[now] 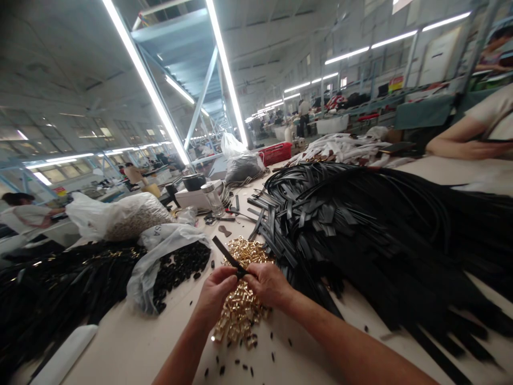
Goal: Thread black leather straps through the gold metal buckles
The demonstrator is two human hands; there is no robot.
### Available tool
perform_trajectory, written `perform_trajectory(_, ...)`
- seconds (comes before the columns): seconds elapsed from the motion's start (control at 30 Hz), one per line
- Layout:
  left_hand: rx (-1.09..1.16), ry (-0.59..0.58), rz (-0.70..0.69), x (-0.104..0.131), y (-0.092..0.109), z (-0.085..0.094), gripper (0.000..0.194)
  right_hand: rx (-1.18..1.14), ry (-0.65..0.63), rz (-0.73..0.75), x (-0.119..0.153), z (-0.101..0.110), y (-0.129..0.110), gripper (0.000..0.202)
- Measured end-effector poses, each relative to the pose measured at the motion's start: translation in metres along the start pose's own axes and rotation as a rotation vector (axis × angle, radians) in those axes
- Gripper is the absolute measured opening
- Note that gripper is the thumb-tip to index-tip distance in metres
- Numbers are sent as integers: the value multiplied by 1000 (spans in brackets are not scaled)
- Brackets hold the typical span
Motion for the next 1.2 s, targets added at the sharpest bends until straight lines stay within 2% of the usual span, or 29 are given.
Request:
perform_trajectory(0.13, 3, -26, 7, -1, -4, -2, 25, -31, 0, -16, 0, -1, 4, 26)
perform_trajectory(0.27, 109, 12, 8, -2, -10, 4, 27, -19, -8, 25, 2, -1, -4, 27)
perform_trajectory(0.37, 126, -7, 29, -3, -13, 3, 29, 27, 2, 34, 3, 0, -6, 27)
perform_trajectory(0.47, -60, -3, 51, -3, -11, 5, 29, 57, -20, 16, 1, 0, -3, 24)
perform_trajectory(0.57, -304, 27, -35, -2, 3, 7, 28, 39, -50, -3, -2, -4, 4, 20)
perform_trajectory(0.67, -403, 31, -113, -2, 10, 7, 21, -1, -63, 22, -4, -9, 6, 18)
perform_trajectory(0.83, -533, 1, -94, -4, 8, 3, 13, -63, -102, 69, -4, -16, 2, 16)
perform_trajectory(1.0, -433, -22, -52, -2, 6, 0, 17, -182, -96, 75, -1, -11, -3, 12)
perform_trajectory(1.1, -239, -35, 4, -3, -4, 0, 27, -272, -31, 39, 1, -2, -4, 21)
perform_trajectory(1.2, -11, 35, 27, -4, -11, 7, 32, -344, -6, 4, 3, 2, -5, 25)
Point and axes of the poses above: each hand's wrist, its own x-axis away from the middle knuckle, its own z-axis out of the back of the hand, y = z × x, the point moved 9 cm from there along -x, towards the middle knuckle, and after that the axes turned 14 degrees about -y, right-handed, at the moved point
